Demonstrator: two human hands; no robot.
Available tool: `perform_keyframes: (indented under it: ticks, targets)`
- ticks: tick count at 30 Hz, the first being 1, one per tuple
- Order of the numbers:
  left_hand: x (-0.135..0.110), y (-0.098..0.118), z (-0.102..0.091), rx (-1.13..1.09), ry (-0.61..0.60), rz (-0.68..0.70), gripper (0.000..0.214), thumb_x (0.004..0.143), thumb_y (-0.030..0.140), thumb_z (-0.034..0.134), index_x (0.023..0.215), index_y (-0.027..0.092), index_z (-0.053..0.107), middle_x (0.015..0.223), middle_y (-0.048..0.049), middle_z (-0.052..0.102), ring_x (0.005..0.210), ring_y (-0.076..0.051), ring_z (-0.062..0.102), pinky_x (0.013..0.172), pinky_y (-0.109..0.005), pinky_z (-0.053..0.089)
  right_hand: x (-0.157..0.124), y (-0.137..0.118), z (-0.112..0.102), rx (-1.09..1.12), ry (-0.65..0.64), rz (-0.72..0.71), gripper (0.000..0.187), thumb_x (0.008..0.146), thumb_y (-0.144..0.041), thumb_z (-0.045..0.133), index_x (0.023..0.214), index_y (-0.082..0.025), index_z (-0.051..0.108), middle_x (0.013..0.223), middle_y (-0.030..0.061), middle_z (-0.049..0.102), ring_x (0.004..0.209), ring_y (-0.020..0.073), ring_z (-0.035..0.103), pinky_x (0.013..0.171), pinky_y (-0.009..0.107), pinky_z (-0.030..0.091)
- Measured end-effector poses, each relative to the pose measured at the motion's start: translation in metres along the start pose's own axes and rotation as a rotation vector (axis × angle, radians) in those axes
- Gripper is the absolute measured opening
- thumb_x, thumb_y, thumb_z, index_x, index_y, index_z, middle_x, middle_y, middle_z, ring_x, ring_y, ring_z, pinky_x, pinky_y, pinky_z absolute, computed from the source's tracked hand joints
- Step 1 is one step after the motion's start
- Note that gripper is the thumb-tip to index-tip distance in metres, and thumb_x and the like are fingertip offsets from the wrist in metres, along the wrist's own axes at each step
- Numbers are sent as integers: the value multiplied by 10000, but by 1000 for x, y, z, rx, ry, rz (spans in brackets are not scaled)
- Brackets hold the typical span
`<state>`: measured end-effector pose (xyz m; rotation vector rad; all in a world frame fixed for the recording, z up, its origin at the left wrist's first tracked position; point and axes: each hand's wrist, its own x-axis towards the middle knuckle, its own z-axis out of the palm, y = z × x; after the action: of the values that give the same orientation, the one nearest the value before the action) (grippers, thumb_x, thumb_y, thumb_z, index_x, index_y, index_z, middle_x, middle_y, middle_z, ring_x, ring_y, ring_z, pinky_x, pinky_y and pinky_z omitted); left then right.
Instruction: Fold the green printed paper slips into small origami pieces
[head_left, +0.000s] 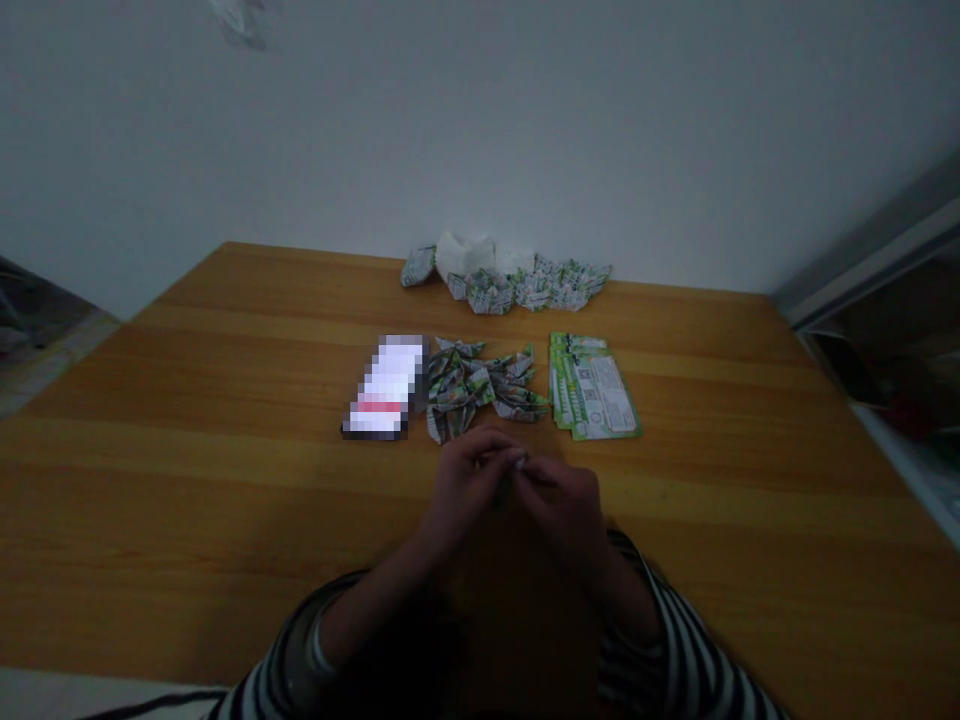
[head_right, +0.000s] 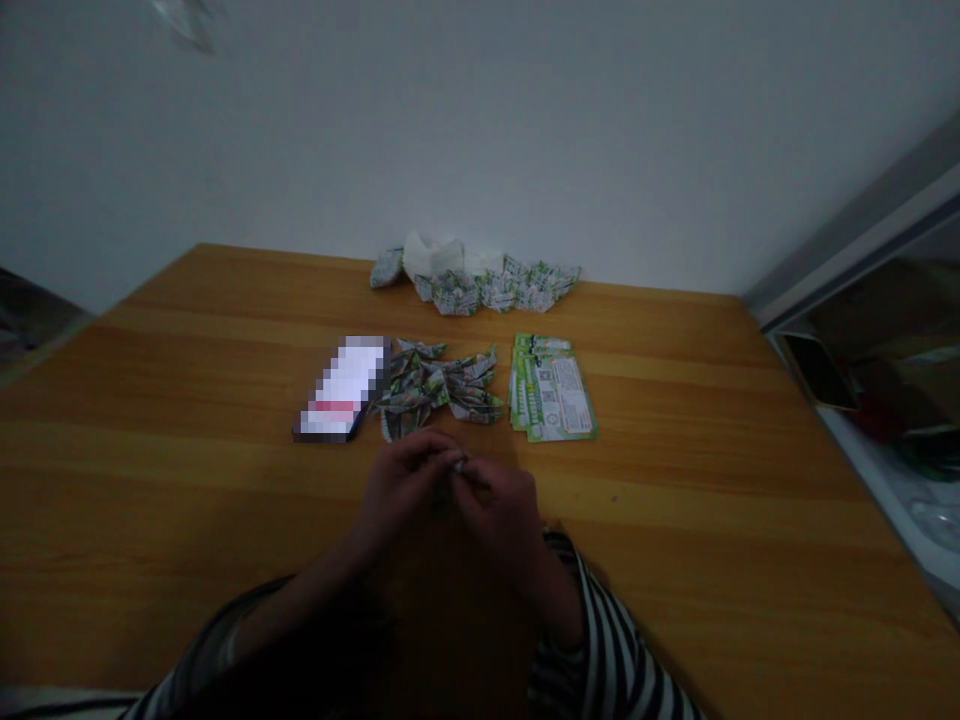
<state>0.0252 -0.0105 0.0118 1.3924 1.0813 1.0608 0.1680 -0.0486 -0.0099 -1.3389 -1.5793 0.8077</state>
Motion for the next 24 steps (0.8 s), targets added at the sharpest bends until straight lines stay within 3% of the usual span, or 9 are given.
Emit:
perform_keyframes:
  ticks: [5,11,15,18,21,24]
  targets:
    - [-3,-5,5,-249,144,-188,104,790,230,690,715,162,714,710,-41,733,680,-164,681,678,-259,538,-2,-7,10,231,58,190,110,807,-220,684,869,-176,764,837,48,791,764,207,760,713,272,605]
    - [4,-15,-4,-393,280,-191,183,777,325,750,730,152,711,706,-42,730,679,-167,709,627,-238,555,-3,-6,11,271,-4,303,129,763,-176,702,869,-180,774,838,43,791,767,207,756,734,292,613]
    - [6,-18,-4,-515,261,-221,229,740,361,799,749,149,712,709,-22,714,689,-153,711,610,-212,551,-1,-2,8,283,-24,313,174,777,-214,697,934,-178,762,908,60,786,830,218,748,770,316,605]
    - [7,-17,-2,-614,246,-232,242,711,362,828,748,158,703,718,5,702,669,-126,697,653,-215,564,4,2,4,366,-36,320,234,827,-350,676,975,-184,751,956,68,777,875,222,737,783,323,599]
    - [8,-14,-1,-650,235,-237,250,702,359,837,737,158,692,705,17,690,652,-103,679,690,-213,563,8,4,-1,441,-71,345,345,869,-490,605,878,-181,758,843,57,773,804,215,732,722,316,603]
    - [7,-11,-1,-615,214,-230,239,737,364,806,724,161,680,704,7,689,731,-126,695,700,-211,550,10,5,-3,492,-100,365,340,802,-518,678,792,-188,757,746,35,761,699,206,724,648,312,608]
